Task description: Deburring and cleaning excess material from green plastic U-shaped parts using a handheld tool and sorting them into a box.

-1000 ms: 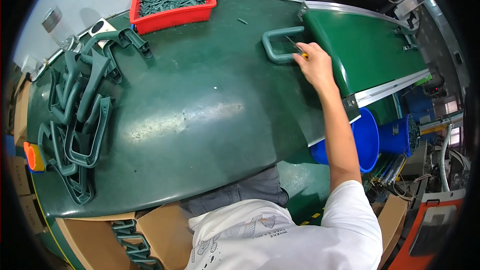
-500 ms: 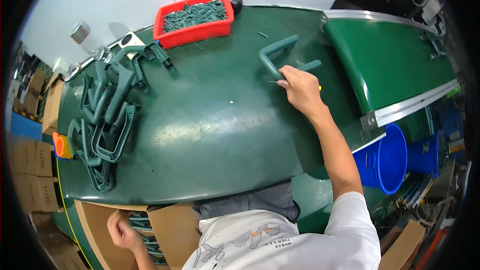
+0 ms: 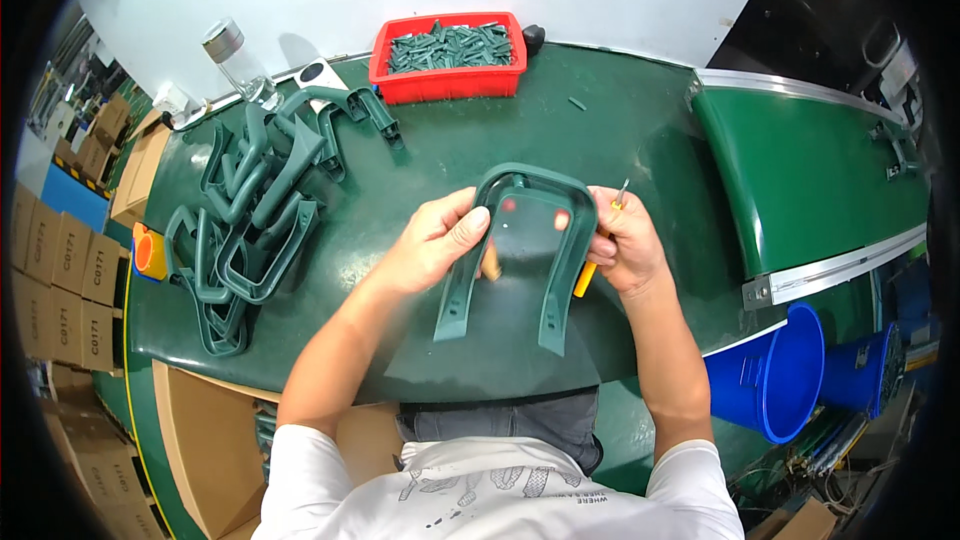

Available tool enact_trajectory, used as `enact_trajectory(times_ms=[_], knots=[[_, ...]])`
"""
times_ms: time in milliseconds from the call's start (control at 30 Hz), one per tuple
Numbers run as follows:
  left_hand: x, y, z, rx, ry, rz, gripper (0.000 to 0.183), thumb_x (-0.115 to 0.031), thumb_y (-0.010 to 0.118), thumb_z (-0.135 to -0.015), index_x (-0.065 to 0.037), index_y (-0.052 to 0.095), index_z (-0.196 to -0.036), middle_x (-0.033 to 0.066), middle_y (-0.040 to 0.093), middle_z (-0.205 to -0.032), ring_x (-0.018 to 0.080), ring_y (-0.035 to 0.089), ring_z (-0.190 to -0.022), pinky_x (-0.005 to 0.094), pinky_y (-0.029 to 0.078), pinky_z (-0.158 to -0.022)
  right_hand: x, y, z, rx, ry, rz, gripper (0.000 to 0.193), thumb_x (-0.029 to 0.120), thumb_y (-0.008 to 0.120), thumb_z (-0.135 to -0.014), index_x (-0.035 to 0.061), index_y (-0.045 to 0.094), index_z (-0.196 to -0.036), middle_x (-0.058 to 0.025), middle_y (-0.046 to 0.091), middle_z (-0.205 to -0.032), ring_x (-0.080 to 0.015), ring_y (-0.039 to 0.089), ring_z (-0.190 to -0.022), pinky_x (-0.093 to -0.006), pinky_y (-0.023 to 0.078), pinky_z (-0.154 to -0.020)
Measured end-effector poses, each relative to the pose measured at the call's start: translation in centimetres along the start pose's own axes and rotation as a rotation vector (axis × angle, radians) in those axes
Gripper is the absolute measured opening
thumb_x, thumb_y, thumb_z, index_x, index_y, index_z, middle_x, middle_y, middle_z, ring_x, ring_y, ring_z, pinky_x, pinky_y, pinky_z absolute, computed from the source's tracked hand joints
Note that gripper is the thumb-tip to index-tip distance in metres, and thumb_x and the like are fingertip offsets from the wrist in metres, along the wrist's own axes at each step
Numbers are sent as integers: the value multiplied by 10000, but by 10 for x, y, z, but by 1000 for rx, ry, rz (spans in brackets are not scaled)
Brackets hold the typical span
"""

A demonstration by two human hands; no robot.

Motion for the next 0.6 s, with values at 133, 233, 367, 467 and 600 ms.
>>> enact_trajectory(times_ms=[133,233,367,467,600], knots=[[23,-17,-4,-29,-199,159,553,-481,442,-930,29,565,-1108,74,552,-537,120,529,-442,221,402,-432,3,-5,-6,-143,62,541,342,270,568,-914,-29,586,-1080,-80,651,-783,-46,428,-494,-194,338,-431],[35,-21,0,-17,-215,247,551,-470,400,-949,32,581,-1088,84,541,-514,119,503,-417,222,394,-425,-7,15,-11,-85,251,782,360,284,606,-888,-9,607,-1097,-2,611,-702,-35,468,-556,-198,391,-473],[51,-44,2,-293,13,461,431,-347,448,-957,30,553,-1137,114,617,-712,141,594,-586,241,463,-502,-29,16,-21,-164,209,713,313,290,611,-883,2,650,-999,-2,615,-662,-29,471,-508,-184,375,-438],[64,-75,6,-462,263,369,327,-90,593,-877,12,531,-1182,137,637,-1018,184,634,-839,275,504,-639,-48,14,-26,-196,213,540,256,271,599,-890,23,643,-847,-18,607,-631,-39,441,-431,-174,333,-384],[63,-102,10,-535,436,221,389,8,650,-803,7,541,-1176,153,624,-1089,203,598,-967,275,477,-727,-69,17,-27,-319,260,351,250,270,594,-895,31,614,-824,-33,596,-625,-51,412,-410,-190,294,-363]])
Point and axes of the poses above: each hand's wrist, its own z-axis away from the middle knuckle, its own y-axis out of the palm, x = y × z, the point moved 5 cm from there along -z, towards the middle knuckle
